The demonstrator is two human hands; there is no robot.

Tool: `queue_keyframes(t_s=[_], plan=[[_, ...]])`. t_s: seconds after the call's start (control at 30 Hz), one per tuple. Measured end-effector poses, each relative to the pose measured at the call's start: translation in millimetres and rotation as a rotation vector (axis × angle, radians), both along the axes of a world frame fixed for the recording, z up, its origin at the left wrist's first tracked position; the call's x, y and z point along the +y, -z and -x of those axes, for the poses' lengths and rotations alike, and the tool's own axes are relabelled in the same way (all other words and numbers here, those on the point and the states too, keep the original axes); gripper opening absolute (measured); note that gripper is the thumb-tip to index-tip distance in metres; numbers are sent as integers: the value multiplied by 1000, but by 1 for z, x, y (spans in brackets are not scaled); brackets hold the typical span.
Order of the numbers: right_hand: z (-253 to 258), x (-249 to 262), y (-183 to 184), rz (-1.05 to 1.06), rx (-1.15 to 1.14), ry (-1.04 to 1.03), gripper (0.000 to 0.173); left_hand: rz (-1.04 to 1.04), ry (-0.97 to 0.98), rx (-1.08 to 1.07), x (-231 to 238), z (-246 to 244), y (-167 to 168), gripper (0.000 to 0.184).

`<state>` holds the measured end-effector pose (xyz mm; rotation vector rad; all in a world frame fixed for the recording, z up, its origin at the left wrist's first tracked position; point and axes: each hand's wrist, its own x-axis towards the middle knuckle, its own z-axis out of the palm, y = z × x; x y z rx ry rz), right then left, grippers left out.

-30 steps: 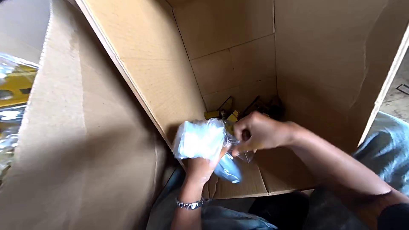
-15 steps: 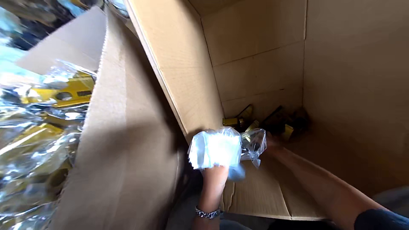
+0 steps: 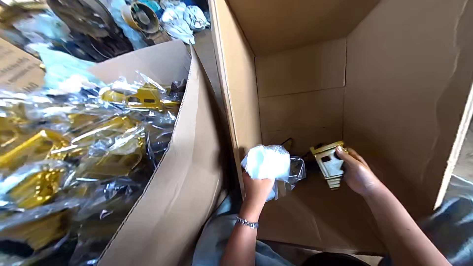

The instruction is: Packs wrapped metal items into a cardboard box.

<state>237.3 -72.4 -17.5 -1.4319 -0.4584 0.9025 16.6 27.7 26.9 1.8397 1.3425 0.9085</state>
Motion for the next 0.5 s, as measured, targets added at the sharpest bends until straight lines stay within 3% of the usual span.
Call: queue_keyframes(t_s=[0.07, 0.17, 0.27, 0.33, 0.37, 0.43, 0.5], plan=[[3, -14, -37, -180, 40, -203, 53, -21, 9, -28, -4, -3, 1, 38], [29, -12, -66, 4, -10, -553, 47, 110, 85, -90, -18, -6, -3, 44], [59, 1, -50, 194, -722, -581, 48, 354, 69, -311, -23, -8, -6, 49], [77, 5, -41, 382, -1013, -732, 47, 416, 122, -308, -24, -2, -16, 52], [81, 7, -32, 427, -1021, -767, 50, 372, 186, -226, -26, 1, -19, 51], [79, 11, -11, 302, -893, -633, 67, 248, 285, -125, -28, 4, -17, 43], [75, 18, -7, 170, -688, -524, 79, 115, 322, -174, -26, -1, -1, 44]])
